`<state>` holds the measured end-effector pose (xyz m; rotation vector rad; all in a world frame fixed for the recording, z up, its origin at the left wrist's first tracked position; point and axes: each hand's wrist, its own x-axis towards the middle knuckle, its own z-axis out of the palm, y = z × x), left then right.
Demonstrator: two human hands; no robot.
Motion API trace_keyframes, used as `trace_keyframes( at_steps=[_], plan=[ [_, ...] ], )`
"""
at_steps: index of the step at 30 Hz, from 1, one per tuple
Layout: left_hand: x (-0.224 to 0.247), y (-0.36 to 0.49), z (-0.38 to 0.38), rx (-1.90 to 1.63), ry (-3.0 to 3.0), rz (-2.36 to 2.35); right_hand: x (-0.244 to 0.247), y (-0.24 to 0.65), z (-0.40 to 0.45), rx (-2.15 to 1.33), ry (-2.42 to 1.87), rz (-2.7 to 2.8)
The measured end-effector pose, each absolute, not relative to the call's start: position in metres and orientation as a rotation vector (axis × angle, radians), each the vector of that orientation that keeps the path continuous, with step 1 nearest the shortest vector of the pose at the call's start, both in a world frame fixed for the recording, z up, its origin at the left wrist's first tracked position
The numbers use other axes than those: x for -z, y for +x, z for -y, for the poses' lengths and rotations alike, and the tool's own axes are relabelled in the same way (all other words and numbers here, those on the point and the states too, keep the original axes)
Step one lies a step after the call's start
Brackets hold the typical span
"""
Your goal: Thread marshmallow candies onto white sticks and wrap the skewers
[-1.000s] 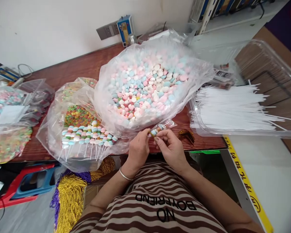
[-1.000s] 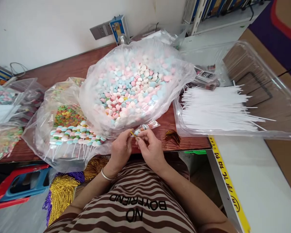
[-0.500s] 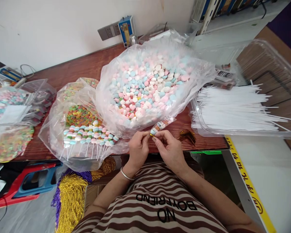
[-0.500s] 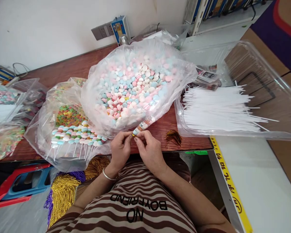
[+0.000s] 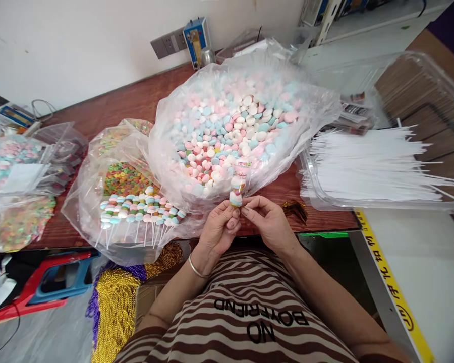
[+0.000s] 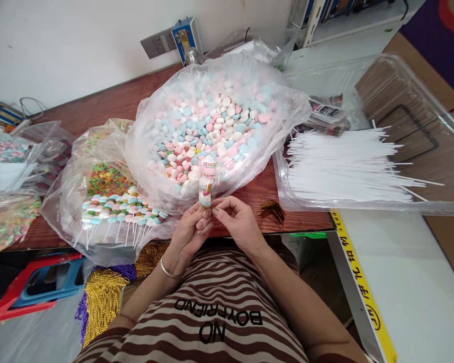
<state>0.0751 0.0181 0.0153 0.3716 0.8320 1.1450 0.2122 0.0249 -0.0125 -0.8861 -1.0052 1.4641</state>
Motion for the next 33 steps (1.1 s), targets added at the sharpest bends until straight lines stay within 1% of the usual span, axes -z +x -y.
trace_keyframes(
  at_steps=[3, 6, 11, 13, 16, 18, 20, 22, 24, 26, 30, 33],
  plan=[
    [-0.013, 0.075, -0.019, -1.150, 0.319, -0.821, 0.007, 0.215, -0.023, -1.488, -0.911, 1.036],
    [-0.008, 0.076, -0.020, -1.156, 0.315, -0.843, 0.001, 0.215, -0.018, -1.404, -1.009, 1.152],
    [-0.003, 0.079, -0.020, -1.147, 0.386, -0.875, -0.006, 0.212, -0.012, -1.014, -1.187, 1.366],
    [-0.002, 0.081, -0.019, -1.162, 0.420, -0.882, -0.007, 0.212, -0.013, -0.946, -1.186, 1.388],
    [0.001, 0.081, -0.017, -1.178, 0.511, -0.904, -0.006, 0.215, -0.017, -1.092, -1.130, 1.321],
    [0.003, 0.078, -0.015, -1.176, 0.714, -0.966, -0.005, 0.217, -0.019, -1.200, -1.089, 1.287],
    [0.004, 0.071, -0.014, -1.159, 1.116, -1.100, -0.005, 0.220, -0.021, -1.196, -1.091, 1.309],
    [0.003, 0.065, -0.015, -1.137, 1.593, -1.253, -0.005, 0.221, -0.021, -1.120, -1.123, 1.359],
    [0.000, 0.062, -0.015, -1.141, 1.902, -1.356, -0.007, 0.222, -0.020, -1.083, -1.134, 1.372],
    [-0.003, 0.063, -0.014, -1.188, 1.894, -1.388, -0.007, 0.221, -0.020, -1.157, -1.103, 1.335],
    [-0.008, 0.072, -0.011, -1.252, 1.405, -1.286, -0.005, 0.217, -0.021, -1.428, -0.992, 1.208],
    [-0.009, 0.075, -0.011, -1.269, 1.251, -1.248, -0.005, 0.214, -0.022, -1.499, -0.949, 1.165]
  ],
)
